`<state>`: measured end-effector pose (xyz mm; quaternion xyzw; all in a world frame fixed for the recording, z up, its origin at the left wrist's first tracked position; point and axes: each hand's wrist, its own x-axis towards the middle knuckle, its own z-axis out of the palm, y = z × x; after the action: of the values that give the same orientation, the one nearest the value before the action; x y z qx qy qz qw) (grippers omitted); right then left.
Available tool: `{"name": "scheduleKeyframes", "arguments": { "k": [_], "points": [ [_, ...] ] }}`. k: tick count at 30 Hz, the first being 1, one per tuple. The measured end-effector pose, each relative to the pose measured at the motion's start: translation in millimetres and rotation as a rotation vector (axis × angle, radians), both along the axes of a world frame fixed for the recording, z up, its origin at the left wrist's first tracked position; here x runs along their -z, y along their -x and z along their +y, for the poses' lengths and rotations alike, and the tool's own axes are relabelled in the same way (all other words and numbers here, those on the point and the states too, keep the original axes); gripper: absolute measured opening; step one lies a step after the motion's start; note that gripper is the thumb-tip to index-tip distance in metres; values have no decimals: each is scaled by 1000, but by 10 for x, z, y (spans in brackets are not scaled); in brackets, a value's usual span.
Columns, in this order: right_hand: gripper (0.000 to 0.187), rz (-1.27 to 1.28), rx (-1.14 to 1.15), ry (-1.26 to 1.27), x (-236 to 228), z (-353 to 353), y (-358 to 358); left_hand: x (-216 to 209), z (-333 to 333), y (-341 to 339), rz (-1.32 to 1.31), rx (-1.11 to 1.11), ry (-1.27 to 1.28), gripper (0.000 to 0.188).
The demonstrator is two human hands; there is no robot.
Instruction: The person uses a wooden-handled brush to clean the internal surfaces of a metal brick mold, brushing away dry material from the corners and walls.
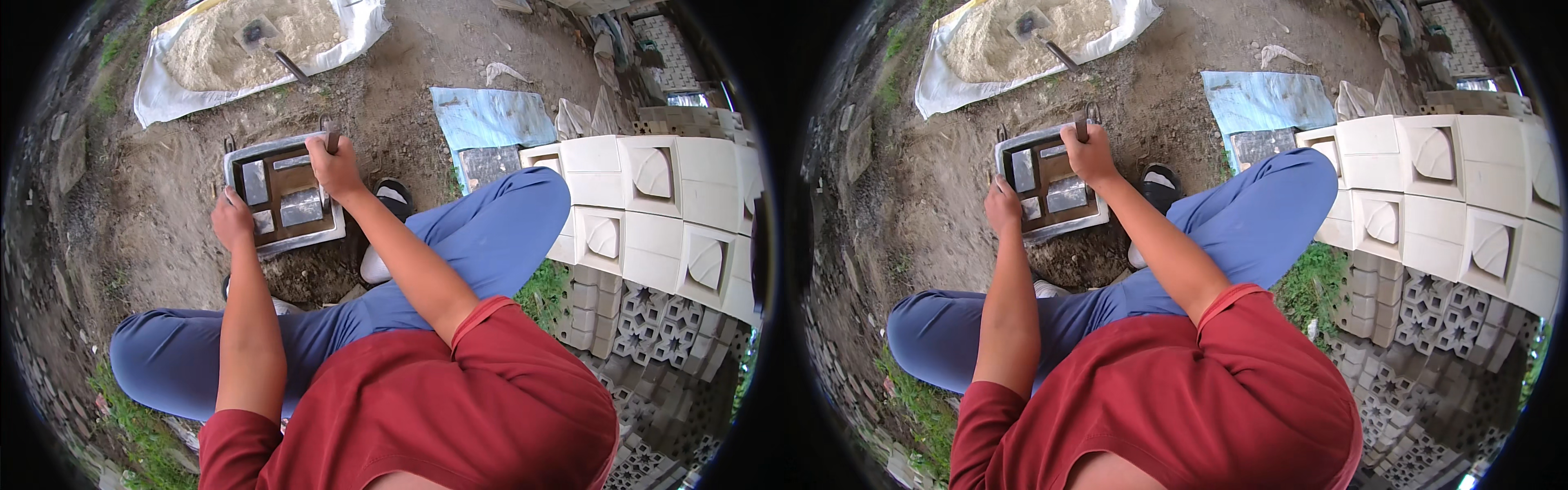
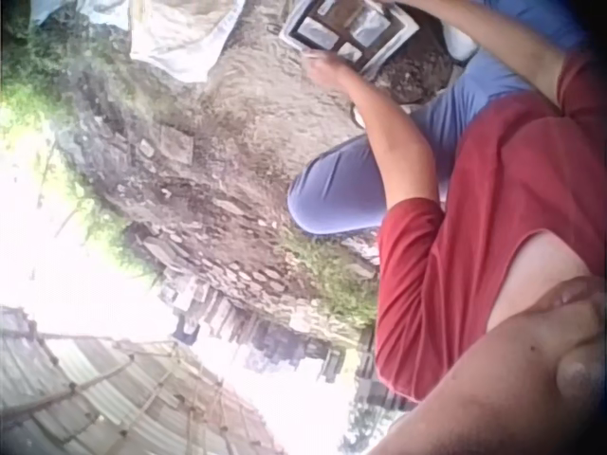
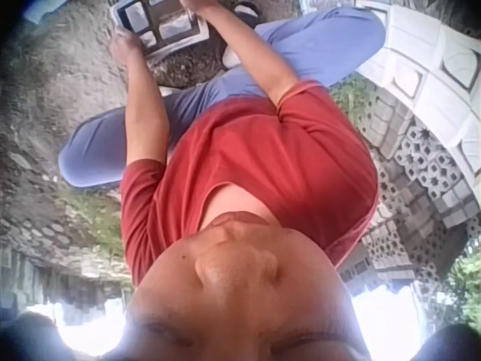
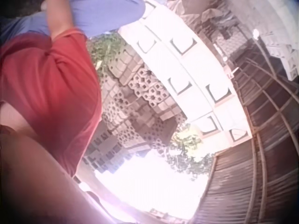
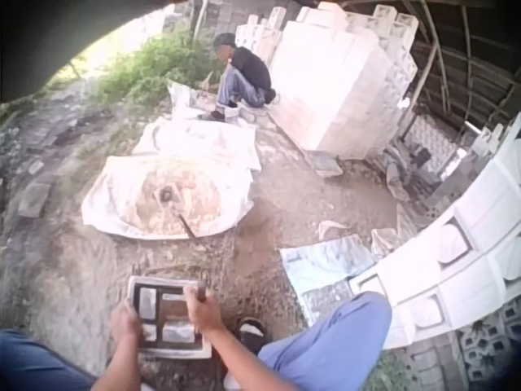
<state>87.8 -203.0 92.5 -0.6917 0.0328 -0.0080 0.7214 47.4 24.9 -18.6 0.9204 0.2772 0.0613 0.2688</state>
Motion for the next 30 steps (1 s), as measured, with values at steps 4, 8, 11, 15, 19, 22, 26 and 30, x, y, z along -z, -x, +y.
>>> {"name": "scheduleKeyframes", "arguments": {
  "k": [4,8,11,15,19,22,26,30],
  "points": [
    [46,-8,-10,40,-10,39,34,-38,5,-2,10,3,1,55],
    [46,-73,25,13,126,-25,-36,-93,-66,-33,21,-10,18,57],
    [45,11,15,-80,58,-30,-72,-114,-1,-25,74,-7,20,58],
    [45,-31,-8,-14,122,-26,-13,-150,-29,-55,160,13,26,61],
    [45,-3,-24,41,10,45,29,-114,-29,15,20,-26,10,56],
    [45,53,-23,30,-225,54,18,-166,-53,6,26,-36,19,56],
    [47,-100,-51,182,-205,96,98,-207,-59,-3,51,-56,22,55],
    [48,-66,-87,207,50,71,141,-175,-63,-18,60,-44,-12,54]
  ]
}}
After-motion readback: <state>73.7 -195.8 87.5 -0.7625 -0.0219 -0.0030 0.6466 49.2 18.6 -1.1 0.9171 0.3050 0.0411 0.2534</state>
